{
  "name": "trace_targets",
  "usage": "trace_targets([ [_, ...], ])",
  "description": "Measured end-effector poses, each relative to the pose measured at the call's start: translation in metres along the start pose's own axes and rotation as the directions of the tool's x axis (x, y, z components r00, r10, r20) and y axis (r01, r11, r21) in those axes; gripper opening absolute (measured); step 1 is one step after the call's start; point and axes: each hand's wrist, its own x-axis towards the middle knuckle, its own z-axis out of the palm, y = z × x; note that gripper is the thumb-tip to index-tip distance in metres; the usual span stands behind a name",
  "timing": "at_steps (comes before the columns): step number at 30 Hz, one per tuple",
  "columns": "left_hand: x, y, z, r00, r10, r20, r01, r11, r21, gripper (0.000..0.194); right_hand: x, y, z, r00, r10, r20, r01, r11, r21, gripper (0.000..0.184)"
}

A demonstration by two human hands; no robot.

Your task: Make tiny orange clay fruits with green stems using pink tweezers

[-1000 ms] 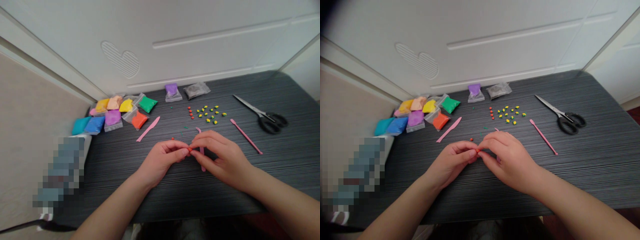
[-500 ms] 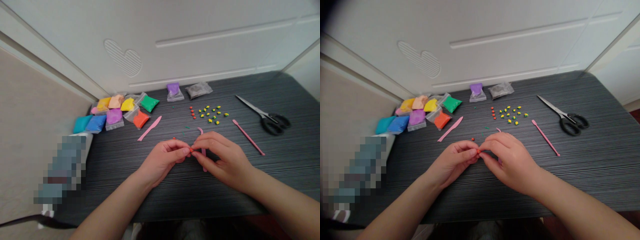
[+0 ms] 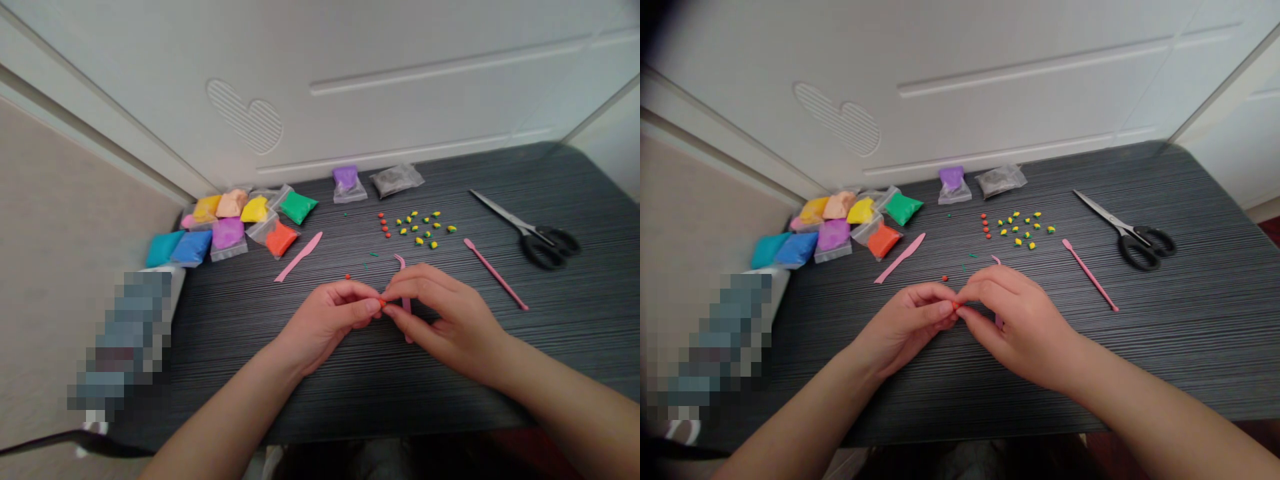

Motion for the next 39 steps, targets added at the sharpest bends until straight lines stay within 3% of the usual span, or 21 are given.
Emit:
trace_targets([
  [6,0.000,0.000,-0.001,1.000,0.007,-0.010,-0.007,1.000,-0.029,0.009,0.001,0.000,-0.001,1.000,0.016,0.010,-0.016,0.999,0.039,0.013],
  [9,0.000,-0.001,-0.002,0.985,0.138,-0.099,-0.134,0.990,0.050,0.008,0.002,-0.001,-0.002,0.999,0.050,0.012,-0.051,0.996,0.071,0.012],
  [12,-0.003,-0.001,-0.001,0.887,0.433,-0.160,-0.367,0.872,0.323,0.007,0.003,-0.002,-0.003,0.993,0.116,0.025,-0.119,0.985,0.123,0.010],
  [15,-0.008,0.000,0.001,0.816,0.573,-0.073,-0.437,0.695,0.571,0.009,0.003,-0.003,-0.004,0.982,0.185,0.041,-0.190,0.963,0.194,0.008],
  [18,-0.010,0.001,0.003,0.804,0.594,-0.026,-0.425,0.606,0.672,0.011,0.004,-0.003,-0.004,0.976,0.214,0.045,-0.218,0.947,0.235,0.007],
  [22,-0.011,-0.001,0.005,0.784,0.620,-0.021,-0.417,0.552,0.722,0.011,0.004,-0.003,-0.004,0.980,0.194,0.047,-0.200,0.951,0.236,0.007],
  [31,-0.010,-0.002,0.008,0.746,0.666,0.005,-0.434,0.481,0.762,0.009,0.004,-0.003,-0.004,0.978,0.198,0.062,-0.207,0.953,0.220,0.007],
  [39,-0.010,-0.002,0.007,0.753,0.658,0.019,-0.431,0.470,0.770,0.010,0.004,-0.003,-0.004,0.976,0.210,0.059,-0.218,0.950,0.222,0.007],
])
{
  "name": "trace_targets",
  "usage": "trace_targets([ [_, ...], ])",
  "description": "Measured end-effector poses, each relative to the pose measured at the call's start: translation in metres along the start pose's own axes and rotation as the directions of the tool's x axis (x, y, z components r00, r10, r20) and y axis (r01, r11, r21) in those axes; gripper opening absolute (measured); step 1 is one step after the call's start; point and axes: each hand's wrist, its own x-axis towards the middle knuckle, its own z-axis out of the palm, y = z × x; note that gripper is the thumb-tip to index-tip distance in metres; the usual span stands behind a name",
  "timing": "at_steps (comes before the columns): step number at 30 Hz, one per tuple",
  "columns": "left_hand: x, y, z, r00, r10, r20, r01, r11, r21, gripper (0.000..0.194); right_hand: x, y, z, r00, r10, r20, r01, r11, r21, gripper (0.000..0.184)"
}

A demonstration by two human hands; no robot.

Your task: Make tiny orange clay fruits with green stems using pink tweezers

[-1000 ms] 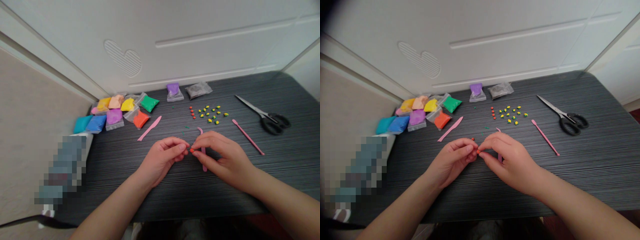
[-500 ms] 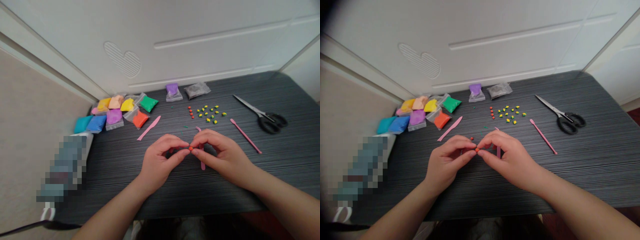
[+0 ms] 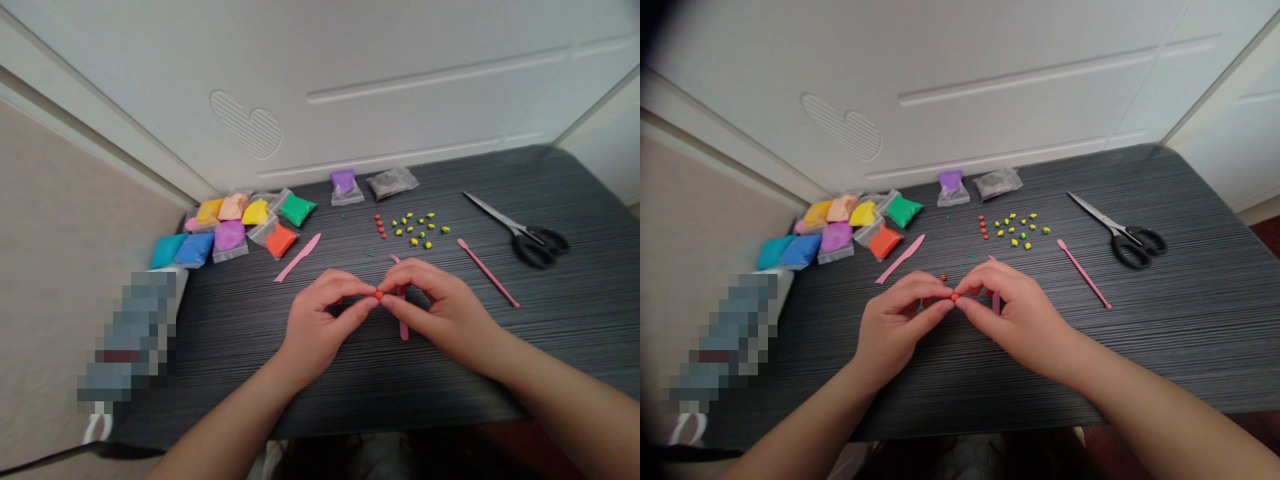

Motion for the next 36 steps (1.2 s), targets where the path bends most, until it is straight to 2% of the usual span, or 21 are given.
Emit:
trace_targets([
  [13,0.005,-0.009,-0.004,0.999,-0.024,0.030,0.022,0.998,0.052,0.010,0.000,0.007,0.002,0.998,0.061,-0.020,-0.060,0.998,0.035,0.012],
  [17,0.013,-0.013,-0.012,0.999,-0.016,-0.044,0.020,0.995,0.096,0.011,0.004,0.017,-0.010,0.979,0.086,-0.186,-0.078,0.996,0.049,0.017],
  [21,0.027,-0.015,-0.018,0.994,-0.001,-0.105,0.020,0.984,0.177,0.013,0.010,0.029,-0.027,0.898,0.163,-0.408,-0.109,0.982,0.152,0.017],
  [23,0.035,-0.015,-0.019,0.996,0.017,-0.083,0.001,0.978,0.209,0.016,0.013,0.035,-0.033,0.864,0.186,-0.468,-0.104,0.975,0.195,0.017],
  [25,0.044,-0.015,-0.017,0.999,0.016,-0.041,-0.006,0.974,0.227,0.020,0.016,0.040,-0.037,0.851,0.196,-0.488,-0.101,0.972,0.214,0.017],
  [29,0.062,-0.017,-0.009,0.999,0.013,0.040,-0.024,0.955,0.295,0.020,0.019,0.047,-0.037,0.845,0.211,-0.491,-0.131,0.973,0.192,0.017],
  [36,0.085,-0.031,0.012,0.991,0.080,0.106,-0.114,0.919,0.377,0.015,0.022,0.052,-0.036,0.855,0.211,-0.474,-0.147,0.975,0.169,0.018],
])
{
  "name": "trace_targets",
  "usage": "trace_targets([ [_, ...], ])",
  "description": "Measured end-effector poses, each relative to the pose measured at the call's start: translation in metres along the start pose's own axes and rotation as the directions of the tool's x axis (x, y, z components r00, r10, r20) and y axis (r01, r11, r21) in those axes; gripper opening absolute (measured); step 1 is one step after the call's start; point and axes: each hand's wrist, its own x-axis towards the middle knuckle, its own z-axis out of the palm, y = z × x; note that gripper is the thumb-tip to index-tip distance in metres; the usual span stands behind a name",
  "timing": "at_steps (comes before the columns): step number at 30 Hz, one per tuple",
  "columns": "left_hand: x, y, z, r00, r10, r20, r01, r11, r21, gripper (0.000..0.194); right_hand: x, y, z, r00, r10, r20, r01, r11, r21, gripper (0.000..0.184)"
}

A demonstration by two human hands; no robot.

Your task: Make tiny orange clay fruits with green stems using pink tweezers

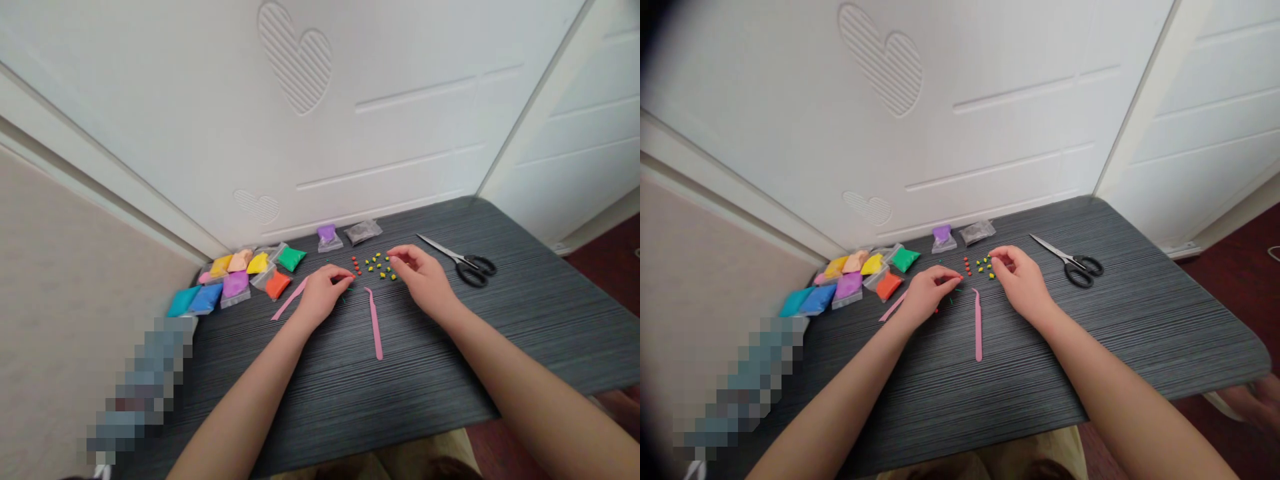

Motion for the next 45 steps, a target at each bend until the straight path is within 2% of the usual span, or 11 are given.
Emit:
trace_targets([
  [8,0.009,-0.002,0.009,0.995,0.069,0.073,-0.078,0.987,0.141,0.015,0.000,0.000,0.001,0.998,-0.055,0.020,0.055,0.998,0.014,0.017],
  [18,0.013,0.001,0.014,0.990,0.103,0.099,-0.122,0.970,0.210,0.015,0.000,-0.002,0.000,0.996,-0.092,0.023,0.091,0.996,0.020,0.017],
  [22,0.014,0.000,0.009,0.988,0.083,0.130,-0.108,0.974,0.201,0.016,0.000,-0.003,-0.001,0.995,-0.092,0.030,0.091,0.995,0.031,0.017],
  [25,0.012,-0.002,-0.006,0.989,0.070,0.127,-0.093,0.978,0.185,0.018,-0.001,-0.004,-0.001,0.996,-0.076,0.036,0.074,0.996,0.046,0.018],
  [29,0.000,-0.012,-0.032,0.996,0.024,0.089,-0.039,0.984,0.173,0.020,-0.002,-0.005,0.000,0.998,-0.058,0.031,0.056,0.996,0.071,0.020],
  [33,-0.023,-0.019,-0.046,0.985,0.000,0.174,-0.024,0.990,0.137,0.020,-0.005,-0.004,0.003,0.996,-0.056,0.065,0.055,0.998,0.024,0.020],
  [37,-0.042,-0.022,-0.041,0.977,0.045,0.207,-0.061,0.996,0.072,0.021,-0.008,-0.001,0.006,0.993,-0.082,0.088,0.086,0.995,-0.042,0.021],
  [45,-0.055,-0.032,-0.030,0.988,0.119,0.101,-0.124,0.992,0.039,0.017,-0.013,0.000,0.013,0.982,-0.143,0.123,0.167,0.961,-0.219,0.020],
])
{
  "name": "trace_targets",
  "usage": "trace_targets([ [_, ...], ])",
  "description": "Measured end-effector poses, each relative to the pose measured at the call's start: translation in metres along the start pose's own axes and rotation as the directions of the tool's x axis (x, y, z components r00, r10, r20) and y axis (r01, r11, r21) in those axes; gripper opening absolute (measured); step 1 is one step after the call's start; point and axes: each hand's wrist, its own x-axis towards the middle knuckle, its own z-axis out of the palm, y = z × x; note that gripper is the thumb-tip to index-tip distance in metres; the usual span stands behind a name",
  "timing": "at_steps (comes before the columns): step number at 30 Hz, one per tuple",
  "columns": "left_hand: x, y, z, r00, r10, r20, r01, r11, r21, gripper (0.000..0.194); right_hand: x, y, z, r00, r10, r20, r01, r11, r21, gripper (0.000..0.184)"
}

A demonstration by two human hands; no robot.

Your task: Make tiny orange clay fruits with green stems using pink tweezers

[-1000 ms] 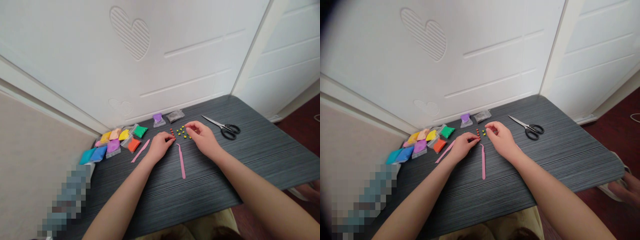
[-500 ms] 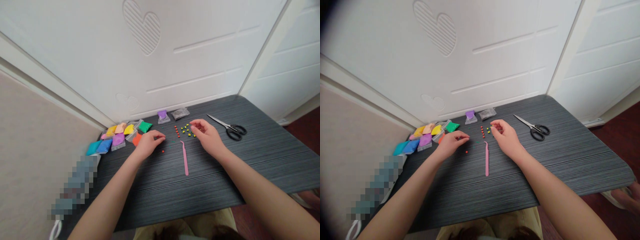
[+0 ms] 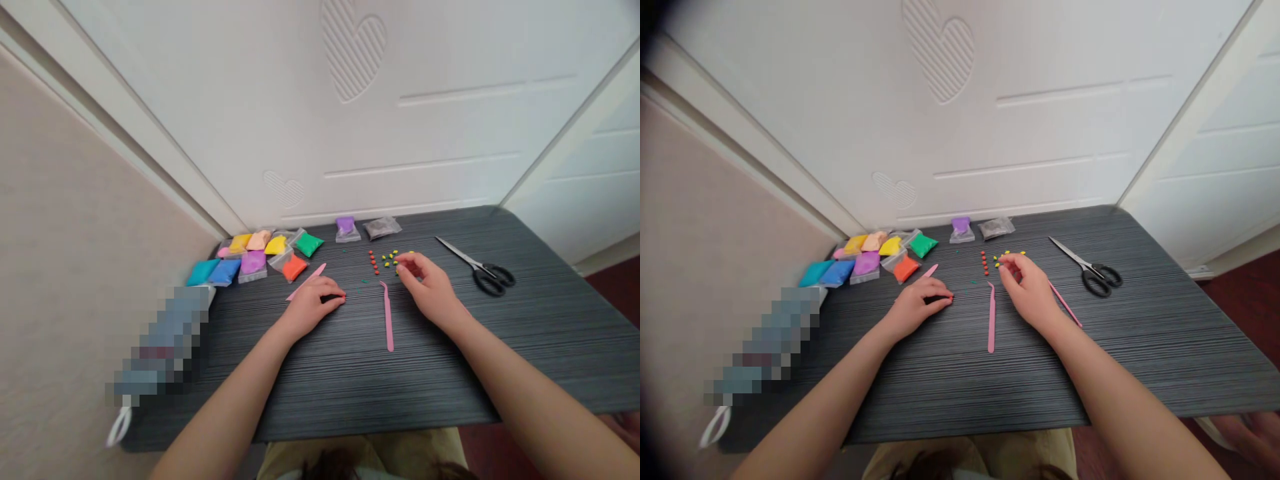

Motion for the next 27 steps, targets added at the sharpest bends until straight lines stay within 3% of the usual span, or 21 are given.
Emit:
trace_targets([
  [3,-0.002,-0.001,0.001,1.000,0.018,-0.015,-0.019,0.999,-0.042,0.016,-0.004,-0.004,0.007,0.996,-0.064,0.054,0.070,0.992,-0.105,0.020],
  [5,-0.002,-0.001,0.000,0.999,0.027,-0.017,-0.028,0.997,-0.072,0.015,-0.005,-0.008,0.014,0.977,-0.147,0.157,0.173,0.970,-0.169,0.020],
  [8,-0.002,-0.001,-0.001,0.999,0.027,-0.023,-0.029,0.995,-0.095,0.015,-0.003,-0.016,0.024,0.897,-0.252,0.363,0.367,0.882,-0.295,0.019],
  [11,-0.003,-0.003,-0.002,0.999,0.019,-0.036,-0.022,0.995,-0.102,0.015,0.003,-0.025,0.032,0.846,-0.235,0.479,0.461,0.773,-0.436,0.019],
  [14,-0.002,-0.004,-0.002,0.999,0.019,-0.040,-0.023,0.994,-0.108,0.016,0.007,-0.033,0.037,0.856,-0.182,0.485,0.451,0.723,-0.524,0.019],
  [18,-0.003,-0.006,-0.002,0.998,0.023,-0.052,-0.029,0.992,-0.121,0.016,0.007,-0.034,0.037,0.877,-0.135,0.461,0.404,0.728,-0.555,0.021],
  [27,-0.002,-0.009,0.001,0.998,0.020,-0.057,-0.026,0.994,-0.109,0.013,0.002,-0.024,0.041,0.864,-0.157,0.478,0.426,0.733,-0.530,0.024],
])
